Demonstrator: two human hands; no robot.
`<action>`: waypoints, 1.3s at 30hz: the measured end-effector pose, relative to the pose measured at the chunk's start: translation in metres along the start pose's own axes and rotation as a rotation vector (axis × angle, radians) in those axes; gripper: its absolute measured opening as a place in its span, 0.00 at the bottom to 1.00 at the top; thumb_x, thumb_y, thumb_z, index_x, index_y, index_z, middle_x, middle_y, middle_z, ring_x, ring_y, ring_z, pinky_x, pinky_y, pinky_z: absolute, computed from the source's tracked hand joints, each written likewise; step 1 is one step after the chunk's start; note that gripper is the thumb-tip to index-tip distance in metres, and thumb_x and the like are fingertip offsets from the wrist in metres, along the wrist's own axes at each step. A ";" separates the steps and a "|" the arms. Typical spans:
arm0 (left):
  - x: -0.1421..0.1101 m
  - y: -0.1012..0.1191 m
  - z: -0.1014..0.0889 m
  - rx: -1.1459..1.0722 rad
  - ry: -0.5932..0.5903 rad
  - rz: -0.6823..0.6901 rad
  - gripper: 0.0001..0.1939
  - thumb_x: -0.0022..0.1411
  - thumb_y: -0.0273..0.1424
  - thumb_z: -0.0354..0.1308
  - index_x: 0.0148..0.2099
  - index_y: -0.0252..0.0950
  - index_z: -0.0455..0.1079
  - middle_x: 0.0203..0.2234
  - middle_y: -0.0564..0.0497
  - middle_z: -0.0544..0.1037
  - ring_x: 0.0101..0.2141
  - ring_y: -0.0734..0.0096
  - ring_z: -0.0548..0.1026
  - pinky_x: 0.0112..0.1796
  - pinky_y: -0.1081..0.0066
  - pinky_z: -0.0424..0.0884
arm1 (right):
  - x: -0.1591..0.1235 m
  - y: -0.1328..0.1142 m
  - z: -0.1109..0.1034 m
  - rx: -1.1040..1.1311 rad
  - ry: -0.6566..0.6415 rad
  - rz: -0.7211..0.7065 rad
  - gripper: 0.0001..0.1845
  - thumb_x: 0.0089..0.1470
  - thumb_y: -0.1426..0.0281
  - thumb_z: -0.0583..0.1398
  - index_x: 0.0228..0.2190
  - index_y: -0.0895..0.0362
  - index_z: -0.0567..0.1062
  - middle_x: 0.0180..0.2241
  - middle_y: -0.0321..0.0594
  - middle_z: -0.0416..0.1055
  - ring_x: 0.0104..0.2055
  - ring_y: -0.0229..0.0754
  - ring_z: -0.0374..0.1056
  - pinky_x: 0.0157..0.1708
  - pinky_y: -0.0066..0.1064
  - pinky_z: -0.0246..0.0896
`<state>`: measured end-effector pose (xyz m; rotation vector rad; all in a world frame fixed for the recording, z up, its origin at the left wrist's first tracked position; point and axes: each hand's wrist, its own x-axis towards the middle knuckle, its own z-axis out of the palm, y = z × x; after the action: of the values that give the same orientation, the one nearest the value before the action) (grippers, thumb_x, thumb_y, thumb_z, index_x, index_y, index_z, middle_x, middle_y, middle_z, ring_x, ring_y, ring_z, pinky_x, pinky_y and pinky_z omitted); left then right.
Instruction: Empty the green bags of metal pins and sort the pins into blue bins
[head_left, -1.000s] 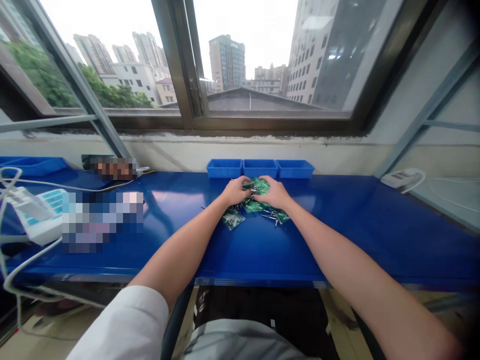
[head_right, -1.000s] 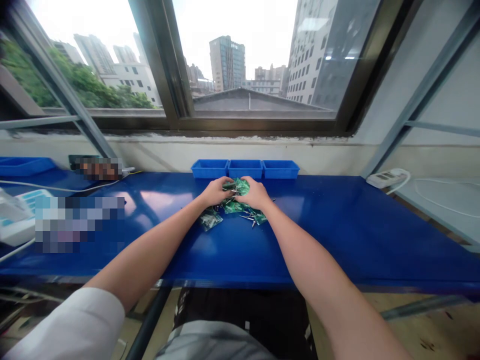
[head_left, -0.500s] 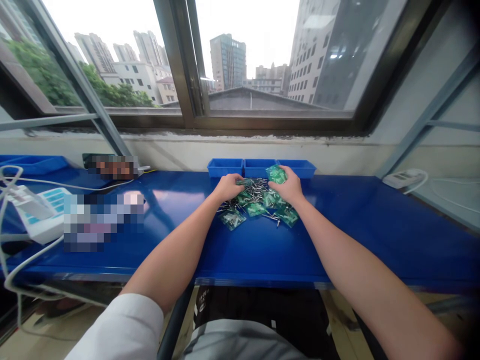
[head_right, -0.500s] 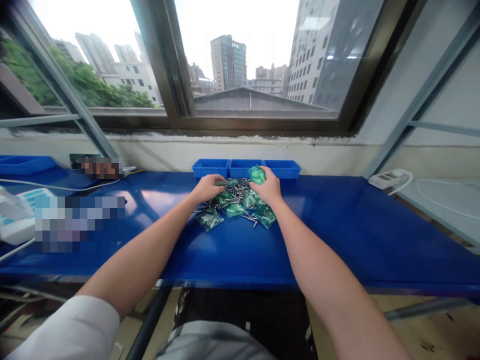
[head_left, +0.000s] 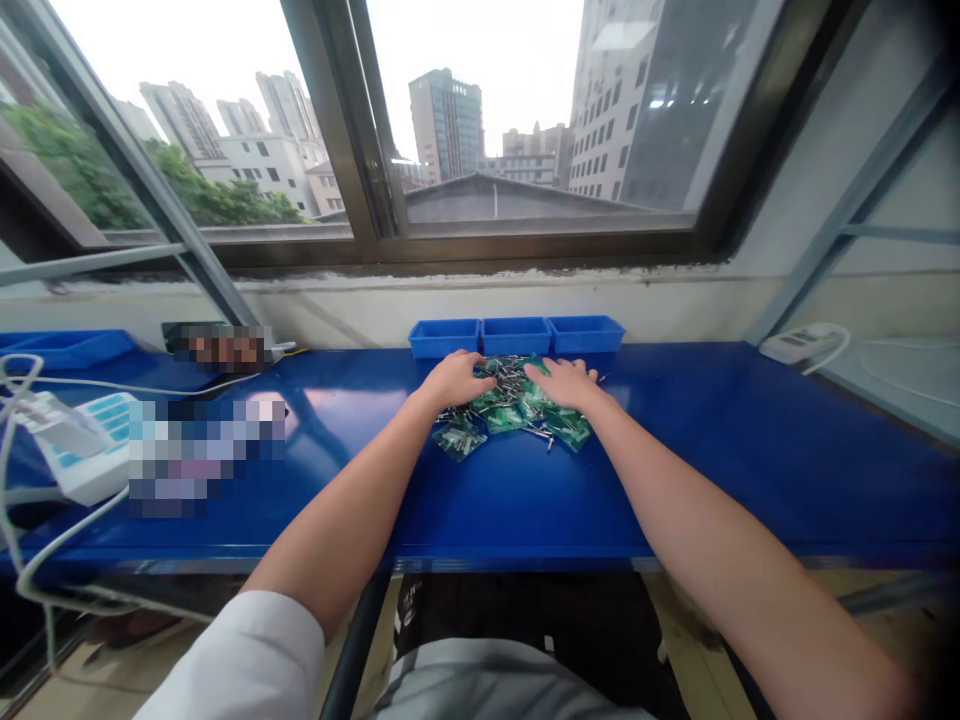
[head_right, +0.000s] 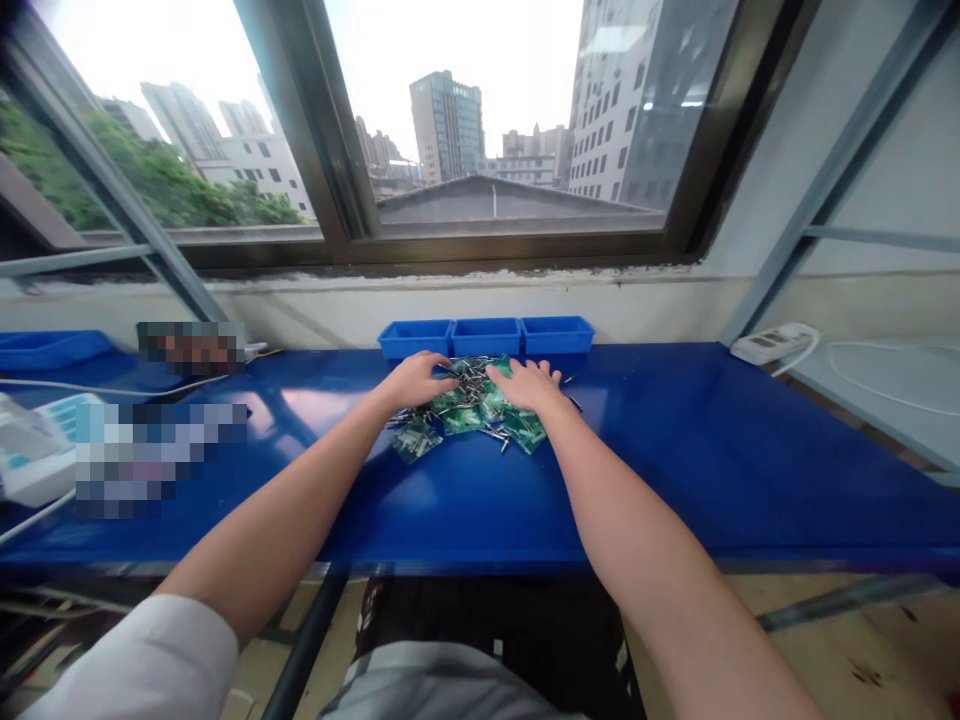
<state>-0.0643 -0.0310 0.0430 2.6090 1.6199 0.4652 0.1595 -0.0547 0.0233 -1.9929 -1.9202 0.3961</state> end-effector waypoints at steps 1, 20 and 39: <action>0.003 0.002 0.001 0.002 -0.009 0.022 0.30 0.53 0.48 0.52 0.53 0.36 0.68 0.50 0.43 0.71 0.51 0.55 0.68 0.51 0.66 0.64 | -0.001 0.000 -0.001 0.022 -0.009 0.008 0.48 0.48 0.36 0.40 0.60 0.54 0.60 0.62 0.52 0.53 0.64 0.67 0.42 0.57 0.60 0.36; 0.073 0.053 0.007 0.233 -0.496 -0.080 0.48 0.33 0.27 0.62 0.62 0.40 0.60 0.55 0.36 0.67 0.48 0.42 0.71 0.41 0.60 0.72 | 0.009 0.022 -0.014 0.189 0.223 0.251 0.52 0.45 0.35 0.38 0.54 0.59 0.68 0.58 0.59 0.58 0.62 0.67 0.45 0.56 0.63 0.38; 0.062 0.041 -0.027 0.137 -0.169 0.050 0.18 0.47 0.27 0.54 0.42 0.37 0.76 0.34 0.45 0.80 0.35 0.60 0.76 0.35 0.71 0.71 | 0.015 -0.011 0.016 0.244 0.092 -0.102 0.43 0.55 0.42 0.38 0.54 0.60 0.66 0.55 0.54 0.65 0.59 0.54 0.58 0.55 0.41 0.51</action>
<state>-0.0106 0.0018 0.0911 2.7057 1.5883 0.1348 0.1431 -0.0384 0.0146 -1.7213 -1.8125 0.4785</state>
